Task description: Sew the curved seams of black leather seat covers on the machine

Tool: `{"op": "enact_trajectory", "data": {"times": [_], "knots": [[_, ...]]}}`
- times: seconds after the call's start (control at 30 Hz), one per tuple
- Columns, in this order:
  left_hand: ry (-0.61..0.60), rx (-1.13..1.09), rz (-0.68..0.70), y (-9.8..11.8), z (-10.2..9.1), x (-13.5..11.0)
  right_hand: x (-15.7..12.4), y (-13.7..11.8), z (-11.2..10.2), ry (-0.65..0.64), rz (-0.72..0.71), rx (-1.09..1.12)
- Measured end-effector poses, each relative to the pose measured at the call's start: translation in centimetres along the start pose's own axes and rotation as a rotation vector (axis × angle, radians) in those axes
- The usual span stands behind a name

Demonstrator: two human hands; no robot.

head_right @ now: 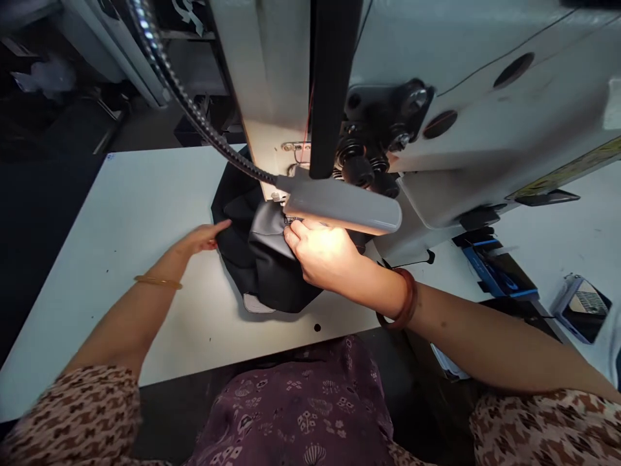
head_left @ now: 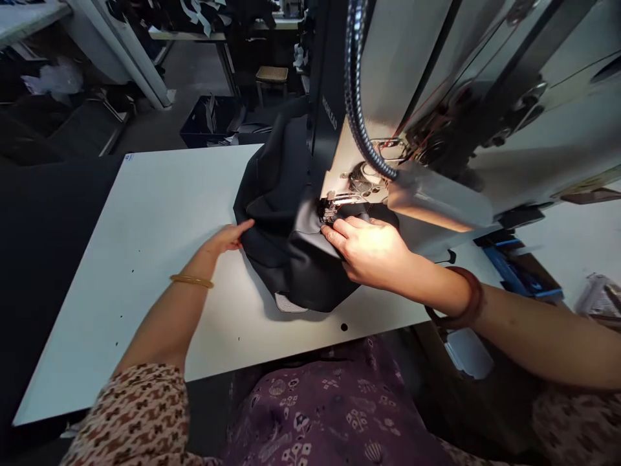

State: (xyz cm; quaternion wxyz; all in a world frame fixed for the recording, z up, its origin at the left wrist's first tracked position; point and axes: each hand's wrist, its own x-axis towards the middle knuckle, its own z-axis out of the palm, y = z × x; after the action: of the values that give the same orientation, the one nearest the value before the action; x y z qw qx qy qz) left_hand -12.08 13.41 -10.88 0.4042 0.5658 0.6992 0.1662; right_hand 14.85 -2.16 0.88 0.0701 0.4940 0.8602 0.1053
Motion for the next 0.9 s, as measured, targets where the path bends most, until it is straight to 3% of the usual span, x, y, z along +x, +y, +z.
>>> {"op": "enact_trajectory", "data": {"times": [0.1,0.23,0.3,0.37,0.43,0.47,0.57,0.6,0.67,0.77,0.9], "knots": [[-0.001,0.028,-0.001,-0.6,1.8,-1.3,-0.2,0.3,0.3,0.014,-0.019,-0.005],[-0.026,0.172,-0.038,-4.1,1.1,-7.6,-0.7,1.1,0.6,-0.001,-0.042,0.024],[-0.101,0.261,-0.075,-6.1,0.2,-11.3,-0.8,1.4,0.8,0.012,-0.066,0.05],[-0.285,0.454,-0.065,-6.9,-0.6,-14.2,-0.9,1.6,0.9,0.036,-0.084,0.064],[-0.379,0.721,0.13,-5.6,-1.4,-15.7,-0.9,1.6,1.1,0.055,-0.085,0.058],[-0.341,0.837,0.312,-4.2,-1.7,-15.9,-1.0,1.5,1.2,0.064,-0.081,0.049],[0.062,0.895,0.983,2.4,-1.9,-14.6,-1.1,0.8,1.6,0.093,-0.056,-0.001],[0.129,0.871,1.155,4.8,-1.7,-13.8,-1.2,0.5,1.7,0.103,-0.043,-0.024],[0.132,0.85,1.437,8.7,-0.8,-11.9,-1.4,-0.1,2.0,0.128,-0.014,-0.059],[0.015,0.861,1.657,11.2,0.9,-9.8,-1.6,-0.5,2.4,0.154,-0.012,-0.072],[0.006,0.857,1.651,10.1,2.0,-9.4,-1.6,-0.3,2.4,0.134,-0.018,-0.035]]}}
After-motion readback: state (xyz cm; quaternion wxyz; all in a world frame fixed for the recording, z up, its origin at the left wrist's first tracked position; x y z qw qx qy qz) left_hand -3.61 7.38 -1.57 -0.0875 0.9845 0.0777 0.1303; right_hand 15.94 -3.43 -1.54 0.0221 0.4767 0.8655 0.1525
